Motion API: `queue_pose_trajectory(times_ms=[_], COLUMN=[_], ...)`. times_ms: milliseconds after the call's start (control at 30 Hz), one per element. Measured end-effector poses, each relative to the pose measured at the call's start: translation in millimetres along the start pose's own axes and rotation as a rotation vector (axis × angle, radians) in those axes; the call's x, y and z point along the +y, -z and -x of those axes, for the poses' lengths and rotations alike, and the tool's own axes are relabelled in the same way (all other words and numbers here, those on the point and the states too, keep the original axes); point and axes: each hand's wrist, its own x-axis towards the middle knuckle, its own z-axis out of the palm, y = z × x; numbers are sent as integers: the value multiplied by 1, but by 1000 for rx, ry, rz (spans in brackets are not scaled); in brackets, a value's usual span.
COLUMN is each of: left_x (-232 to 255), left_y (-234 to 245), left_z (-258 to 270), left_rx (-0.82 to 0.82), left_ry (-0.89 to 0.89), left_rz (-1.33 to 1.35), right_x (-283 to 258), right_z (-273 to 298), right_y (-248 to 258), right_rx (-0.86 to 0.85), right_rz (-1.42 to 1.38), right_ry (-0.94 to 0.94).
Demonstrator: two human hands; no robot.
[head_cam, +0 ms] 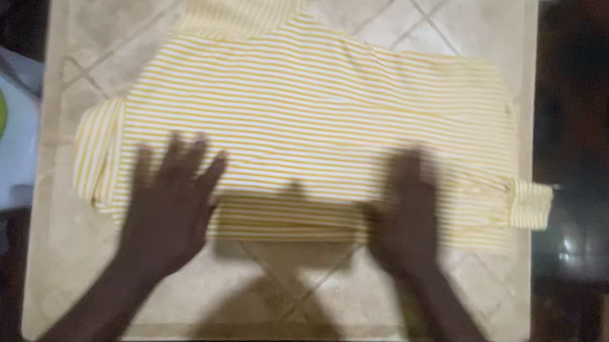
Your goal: The person smooths and folds the sleeves of a yellow-and-white striped shirt on a small table, handling the fabric with both hands.
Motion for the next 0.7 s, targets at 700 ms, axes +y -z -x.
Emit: queue_pose_trajectory(times_ms=[700], left_x=[53], left_y=[-13], left_z=[-49], left_rx=[20], left_ry=[-37], left_rz=[-6], right_x=[65], right_z=[2], right_y=[19], right_rx=[-29], right_rz=[234], right_ry=[-62])
